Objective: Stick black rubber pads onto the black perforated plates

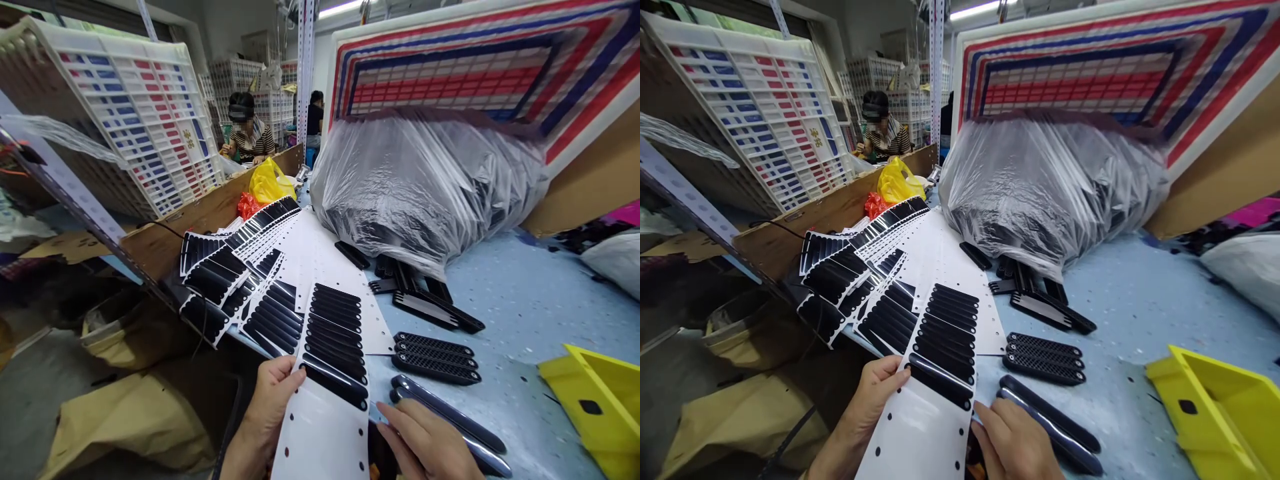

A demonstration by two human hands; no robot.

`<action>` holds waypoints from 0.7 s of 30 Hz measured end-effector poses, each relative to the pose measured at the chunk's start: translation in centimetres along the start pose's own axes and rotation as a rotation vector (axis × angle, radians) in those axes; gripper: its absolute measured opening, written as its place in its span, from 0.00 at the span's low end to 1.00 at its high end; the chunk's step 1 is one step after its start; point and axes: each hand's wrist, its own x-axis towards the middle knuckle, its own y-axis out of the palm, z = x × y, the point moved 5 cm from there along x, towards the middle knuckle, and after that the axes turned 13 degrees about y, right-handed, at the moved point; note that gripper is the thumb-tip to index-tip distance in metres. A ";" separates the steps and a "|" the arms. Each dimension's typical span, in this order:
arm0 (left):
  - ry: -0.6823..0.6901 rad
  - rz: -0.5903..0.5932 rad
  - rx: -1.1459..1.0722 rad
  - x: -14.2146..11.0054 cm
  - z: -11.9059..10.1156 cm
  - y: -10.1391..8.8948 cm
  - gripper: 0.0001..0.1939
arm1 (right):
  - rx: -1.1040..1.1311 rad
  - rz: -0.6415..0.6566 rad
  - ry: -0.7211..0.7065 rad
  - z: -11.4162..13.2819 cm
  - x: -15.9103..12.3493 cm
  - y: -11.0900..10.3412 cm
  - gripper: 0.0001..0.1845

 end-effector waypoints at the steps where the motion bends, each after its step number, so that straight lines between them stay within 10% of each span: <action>1: 0.018 0.021 0.014 0.4 -0.6 0.5 0.16 | 0.014 0.005 -0.003 0.6 1.3 0.1 0.11; 10: 0.203 0.243 0.058 3.8 -2.2 4.5 0.07 | 0.202 -0.004 0.332 -0.2 7.3 5.2 0.20; 21: 0.212 0.365 0.075 6.0 -2.9 6.8 0.14 | 0.411 0.247 0.625 -2.4 10.9 3.9 0.31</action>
